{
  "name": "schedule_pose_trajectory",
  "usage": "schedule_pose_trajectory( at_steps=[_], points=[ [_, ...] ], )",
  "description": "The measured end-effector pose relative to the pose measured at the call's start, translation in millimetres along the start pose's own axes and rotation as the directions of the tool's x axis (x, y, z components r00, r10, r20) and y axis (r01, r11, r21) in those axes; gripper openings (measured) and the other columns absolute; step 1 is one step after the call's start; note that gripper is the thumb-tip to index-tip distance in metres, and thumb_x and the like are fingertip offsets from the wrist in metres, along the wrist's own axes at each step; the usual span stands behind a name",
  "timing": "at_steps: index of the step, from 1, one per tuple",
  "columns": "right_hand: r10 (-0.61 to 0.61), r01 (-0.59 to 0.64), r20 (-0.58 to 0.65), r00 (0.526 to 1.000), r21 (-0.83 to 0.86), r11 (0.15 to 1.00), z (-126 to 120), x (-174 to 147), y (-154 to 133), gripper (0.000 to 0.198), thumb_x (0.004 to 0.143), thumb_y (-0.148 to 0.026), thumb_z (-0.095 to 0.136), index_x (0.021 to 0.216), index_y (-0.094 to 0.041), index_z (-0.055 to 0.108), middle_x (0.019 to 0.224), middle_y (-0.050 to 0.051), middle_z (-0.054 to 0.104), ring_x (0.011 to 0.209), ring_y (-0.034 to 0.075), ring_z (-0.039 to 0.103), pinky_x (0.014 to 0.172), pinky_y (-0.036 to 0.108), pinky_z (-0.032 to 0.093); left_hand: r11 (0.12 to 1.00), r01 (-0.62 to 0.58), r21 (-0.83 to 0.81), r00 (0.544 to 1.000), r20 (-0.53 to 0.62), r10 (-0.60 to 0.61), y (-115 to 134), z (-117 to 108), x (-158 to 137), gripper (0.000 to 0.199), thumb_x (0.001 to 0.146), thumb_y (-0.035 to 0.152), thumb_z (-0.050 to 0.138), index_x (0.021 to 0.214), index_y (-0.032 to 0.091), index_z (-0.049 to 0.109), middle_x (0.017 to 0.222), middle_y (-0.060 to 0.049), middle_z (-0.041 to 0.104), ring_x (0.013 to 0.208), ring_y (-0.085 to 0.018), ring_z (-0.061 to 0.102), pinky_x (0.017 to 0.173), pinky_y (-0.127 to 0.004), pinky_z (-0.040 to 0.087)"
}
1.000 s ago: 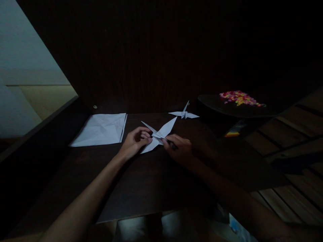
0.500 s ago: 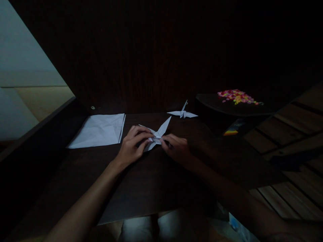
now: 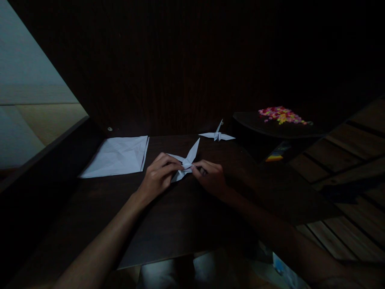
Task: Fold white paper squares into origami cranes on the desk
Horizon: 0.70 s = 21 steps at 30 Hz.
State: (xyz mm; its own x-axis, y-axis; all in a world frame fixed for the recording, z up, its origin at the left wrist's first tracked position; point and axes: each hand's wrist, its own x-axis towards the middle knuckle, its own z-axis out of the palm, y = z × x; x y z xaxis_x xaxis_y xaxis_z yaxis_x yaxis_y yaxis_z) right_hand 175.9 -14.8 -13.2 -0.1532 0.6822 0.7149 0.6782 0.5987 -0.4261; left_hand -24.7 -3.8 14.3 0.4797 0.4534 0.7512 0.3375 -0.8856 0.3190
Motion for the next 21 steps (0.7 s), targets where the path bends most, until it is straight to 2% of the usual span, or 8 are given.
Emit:
schedule_pose_trajectory(
  at_steps=[5, 12, 17, 21],
  points=[
    [0.038, -0.038, -0.011, 0.999, 0.002, 0.999, 1.8, -0.6, 1.6, 0.015, 0.083, -0.025, 0.058, 0.074, -0.017, 0.068, 0.063, 0.000, 0.065, 0.050, 0.010, 0.054, 0.053, 0.022, 0.042, 1.000, -0.023, 0.015, 1.000, 0.004, 0.023, -0.9, -0.5, -0.2, 0.026, 0.082, 0.001, 0.053, 0.095, 0.019, 0.068, 0.091, -0.007, 0.066, 0.087, -0.018, 0.058, 0.074, -0.033, 0.048],
    [0.031, -0.031, 0.014, 0.999, 0.001, 1.000, 1.6, 0.4, 2.7, 0.015, 0.085, -0.024, 0.055, 0.086, -0.017, 0.068, 0.066, 0.000, 0.063, 0.049, 0.009, 0.049, 0.052, 0.022, 0.040, 0.997, 0.071, -0.007, 0.997, -0.012, -0.071, -4.6, 3.0, -2.2, 0.025, 0.084, 0.003, 0.054, 0.102, 0.016, 0.065, 0.094, -0.008, 0.065, 0.088, -0.017, 0.059, 0.076, -0.032, 0.050],
    [0.027, -0.027, 0.045, 0.999, 0.017, 0.999, -1.6, -0.8, 0.6, 0.016, 0.083, -0.021, 0.054, 0.091, -0.016, 0.066, 0.065, -0.001, 0.063, 0.046, 0.008, 0.047, 0.050, 0.022, 0.039, 0.996, 0.089, -0.006, 0.995, -0.041, -0.089, -4.1, 4.4, -1.6, 0.018, 0.085, 0.006, 0.055, 0.098, 0.015, 0.063, 0.092, -0.008, 0.067, 0.086, -0.017, 0.061, 0.076, -0.032, 0.051],
    [0.034, -0.038, 0.060, 0.998, 0.064, 0.997, -5.7, -1.2, -2.6, 0.022, 0.078, -0.023, 0.057, 0.099, -0.016, 0.062, 0.072, -0.001, 0.066, 0.043, 0.007, 0.047, 0.049, 0.021, 0.041, 0.992, 0.125, 0.012, 0.990, -0.073, -0.124, -5.2, 5.7, -2.5, 0.013, 0.085, 0.008, 0.056, 0.094, 0.016, 0.061, 0.088, -0.006, 0.067, 0.083, -0.016, 0.063, 0.075, -0.031, 0.052]
  ],
)
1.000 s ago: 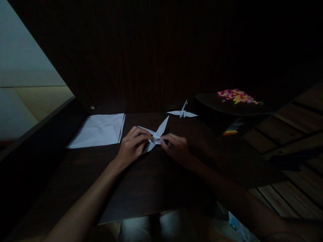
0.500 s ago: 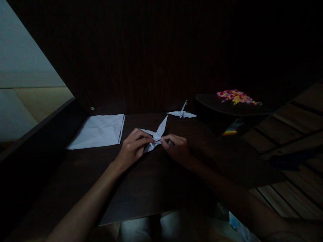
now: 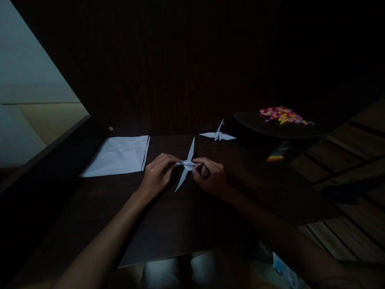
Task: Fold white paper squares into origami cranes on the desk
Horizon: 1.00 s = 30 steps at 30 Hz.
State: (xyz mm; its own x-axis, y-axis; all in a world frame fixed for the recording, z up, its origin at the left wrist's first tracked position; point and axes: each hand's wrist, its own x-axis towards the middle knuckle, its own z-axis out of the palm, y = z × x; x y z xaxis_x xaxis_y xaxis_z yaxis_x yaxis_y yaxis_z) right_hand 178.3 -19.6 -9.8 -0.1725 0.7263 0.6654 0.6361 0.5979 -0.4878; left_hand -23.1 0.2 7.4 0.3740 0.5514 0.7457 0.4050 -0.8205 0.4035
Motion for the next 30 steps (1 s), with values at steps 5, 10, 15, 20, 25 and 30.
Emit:
schedule_pose_trajectory(
  at_steps=[5, 10, 15, 20, 25, 30],
  points=[
    [0.028, -0.028, -0.004, 1.000, -0.019, 0.999, 0, 1, -1, 0.022, 0.078, -0.027, 0.059, 0.098, -0.017, 0.061, 0.074, -0.001, 0.067, 0.043, 0.007, 0.046, 0.049, 0.022, 0.042, 0.999, 0.053, 0.005, 0.998, -0.021, -0.053, -1, 1, -2, 0.012, 0.085, 0.009, 0.057, 0.094, 0.016, 0.062, 0.090, -0.005, 0.068, 0.084, -0.016, 0.064, 0.077, -0.030, 0.053],
    [0.033, -0.033, 0.001, 0.999, -0.031, 0.999, 2, 0, 2, 0.020, 0.078, -0.027, 0.059, 0.096, -0.017, 0.061, 0.074, -0.001, 0.066, 0.043, 0.006, 0.046, 0.049, 0.022, 0.041, 0.997, 0.071, -0.013, 0.997, -0.025, -0.071, -2, 1, -3, 0.014, 0.086, 0.009, 0.056, 0.096, 0.017, 0.062, 0.093, -0.005, 0.069, 0.086, -0.016, 0.066, 0.078, -0.030, 0.054],
    [0.030, -0.031, -0.006, 1.000, -0.051, 0.998, 3, 1, 2, 0.017, 0.077, -0.024, 0.060, 0.093, -0.018, 0.062, 0.070, -0.002, 0.062, 0.047, 0.007, 0.047, 0.050, 0.022, 0.039, 0.998, 0.053, -0.028, 0.998, -0.034, -0.054, -1, 1, -3, 0.016, 0.086, 0.009, 0.054, 0.097, 0.017, 0.062, 0.093, -0.005, 0.069, 0.087, -0.016, 0.066, 0.078, -0.030, 0.054],
    [-0.029, 0.031, 0.024, 0.999, -0.070, 0.997, 2, 0, 0, 0.011, 0.080, -0.025, 0.057, 0.087, -0.018, 0.062, 0.068, -0.001, 0.058, 0.056, 0.010, 0.051, 0.053, 0.022, 0.038, 0.999, 0.031, 0.023, 0.997, -0.067, -0.029, 4, 1, -1, 0.018, 0.087, 0.010, 0.055, 0.101, 0.017, 0.060, 0.091, -0.005, 0.068, 0.084, -0.015, 0.065, 0.075, -0.029, 0.054],
    [-0.066, 0.071, 0.083, 0.994, -0.053, 0.996, 4, -1, -2, 0.013, 0.085, -0.029, 0.056, 0.089, -0.019, 0.064, 0.071, -0.001, 0.059, 0.057, 0.009, 0.052, 0.053, 0.021, 0.039, 1.000, -0.006, 0.020, 1.000, -0.001, 0.006, 7, 1, -2, 0.023, 0.087, 0.008, 0.053, 0.108, 0.016, 0.058, 0.094, -0.007, 0.067, 0.086, -0.016, 0.063, 0.076, -0.030, 0.053],
    [-0.113, 0.120, 0.096, 0.989, -0.067, 0.991, 6, -2, -3, 0.013, 0.085, -0.028, 0.057, 0.086, -0.017, 0.063, 0.072, 0.000, 0.061, 0.058, 0.009, 0.053, 0.056, 0.021, 0.039, 0.999, -0.037, -0.013, 0.997, 0.070, 0.038, 8, 3, -3, 0.028, 0.088, 0.008, 0.050, 0.115, 0.015, 0.056, 0.096, -0.009, 0.066, 0.087, -0.017, 0.062, 0.075, -0.031, 0.053]
  ],
)
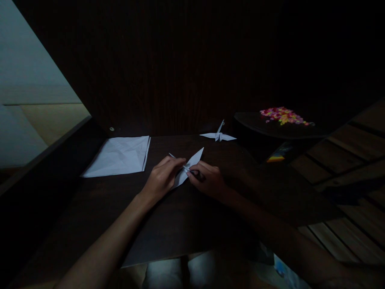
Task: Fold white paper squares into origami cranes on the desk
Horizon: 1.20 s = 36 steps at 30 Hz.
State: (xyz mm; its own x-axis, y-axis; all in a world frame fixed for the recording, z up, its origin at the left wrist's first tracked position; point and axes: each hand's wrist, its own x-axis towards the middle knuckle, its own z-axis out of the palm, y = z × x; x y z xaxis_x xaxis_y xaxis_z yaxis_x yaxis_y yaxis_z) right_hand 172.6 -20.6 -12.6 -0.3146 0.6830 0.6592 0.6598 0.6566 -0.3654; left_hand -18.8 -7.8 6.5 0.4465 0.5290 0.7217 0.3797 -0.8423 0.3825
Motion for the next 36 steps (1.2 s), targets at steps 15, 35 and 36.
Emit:
schedule_pose_trajectory(
  at_steps=[15, 35, 36],
  points=[
    [0.143, -0.159, -0.177, 0.974, -0.080, 0.984, 8, 4, 14, 0.020, 0.084, -0.027, 0.053, 0.067, -0.018, 0.058, 0.053, -0.003, 0.053, 0.044, 0.008, 0.044, 0.050, 0.021, 0.036, 0.966, 0.039, 0.257, 0.970, -0.242, 0.025, -2, -1, 2, 0.024, 0.088, 0.013, 0.051, 0.112, 0.016, 0.054, 0.096, -0.008, 0.065, 0.086, -0.019, 0.059, 0.078, -0.036, 0.050],
    [0.525, -0.578, -0.246, 0.814, -0.272, 0.769, 41, 69, 72, 0.018, 0.085, -0.028, 0.051, 0.082, -0.018, 0.065, 0.077, 0.006, 0.070, 0.069, 0.019, 0.063, 0.061, 0.026, 0.035, 0.979, 0.029, 0.201, 0.992, -0.125, -0.004, -14, 9, -8, 0.020, 0.090, 0.016, 0.044, 0.107, 0.015, 0.056, 0.089, -0.010, 0.064, 0.080, -0.020, 0.059, 0.074, -0.036, 0.049],
    [0.547, -0.600, -0.251, 0.799, -0.277, 0.750, 42, 70, 74, 0.017, 0.085, -0.028, 0.051, 0.083, -0.018, 0.066, 0.077, 0.007, 0.070, 0.069, 0.019, 0.063, 0.061, 0.026, 0.034, 0.979, 0.031, 0.201, 0.993, -0.120, -0.006, -14, 9, -8, 0.020, 0.090, 0.016, 0.044, 0.107, 0.015, 0.056, 0.089, -0.010, 0.064, 0.080, -0.020, 0.059, 0.074, -0.036, 0.050]
  ],
)
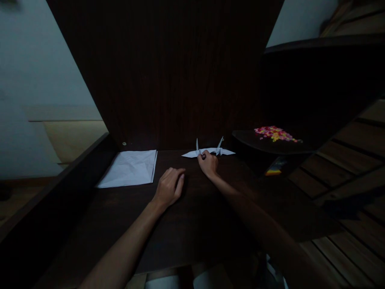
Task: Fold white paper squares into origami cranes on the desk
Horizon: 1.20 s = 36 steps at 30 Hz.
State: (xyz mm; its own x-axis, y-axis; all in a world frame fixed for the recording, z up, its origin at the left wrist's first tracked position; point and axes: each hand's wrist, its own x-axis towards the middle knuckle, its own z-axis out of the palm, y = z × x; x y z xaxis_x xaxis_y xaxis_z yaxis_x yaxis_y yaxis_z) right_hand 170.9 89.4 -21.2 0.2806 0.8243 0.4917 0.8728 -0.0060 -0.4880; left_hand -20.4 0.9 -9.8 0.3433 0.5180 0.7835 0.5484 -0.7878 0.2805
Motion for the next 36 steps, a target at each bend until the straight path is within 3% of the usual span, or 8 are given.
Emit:
schedule_pose_trajectory(
  at_steps=[9, 23, 36],
  points=[
    [0.089, -0.086, 0.061, 0.994, -0.063, 0.994, 4.3, 7.4, -1.6, 0.019, 0.086, -0.029, 0.050, 0.089, -0.018, 0.065, 0.080, 0.008, 0.069, 0.072, 0.020, 0.063, 0.062, 0.026, 0.035, 1.000, 0.014, 0.003, 0.998, 0.057, -0.014, 1.4, 0.5, 0.3, 0.019, 0.091, 0.016, 0.045, 0.106, 0.013, 0.056, 0.088, -0.010, 0.063, 0.080, -0.020, 0.058, 0.075, -0.036, 0.050],
    [0.091, -0.083, 0.081, 0.993, -0.097, 0.992, 3.0, 7.8, -4.9, 0.021, 0.089, -0.030, 0.048, 0.094, -0.017, 0.063, 0.089, 0.008, 0.069, 0.080, 0.019, 0.063, 0.065, 0.025, 0.035, 1.000, 0.025, 0.007, 0.996, 0.084, -0.026, 1.6, 1.0, 0.8, 0.021, 0.091, 0.017, 0.044, 0.107, 0.012, 0.057, 0.089, -0.010, 0.063, 0.081, -0.020, 0.059, 0.076, -0.035, 0.051],
    [0.155, -0.149, 0.058, 0.986, -0.092, 0.984, 5.7, 6.7, -0.3, 0.022, 0.079, -0.027, 0.057, 0.098, -0.018, 0.063, 0.092, 0.009, 0.069, 0.080, 0.020, 0.062, 0.065, 0.026, 0.038, 0.999, 0.032, 0.006, 0.994, 0.103, -0.032, 2.0, 0.5, 1.3, 0.021, 0.091, 0.018, 0.044, 0.107, 0.013, 0.056, 0.090, -0.010, 0.062, 0.082, -0.020, 0.058, 0.077, -0.036, 0.051]
  ],
)
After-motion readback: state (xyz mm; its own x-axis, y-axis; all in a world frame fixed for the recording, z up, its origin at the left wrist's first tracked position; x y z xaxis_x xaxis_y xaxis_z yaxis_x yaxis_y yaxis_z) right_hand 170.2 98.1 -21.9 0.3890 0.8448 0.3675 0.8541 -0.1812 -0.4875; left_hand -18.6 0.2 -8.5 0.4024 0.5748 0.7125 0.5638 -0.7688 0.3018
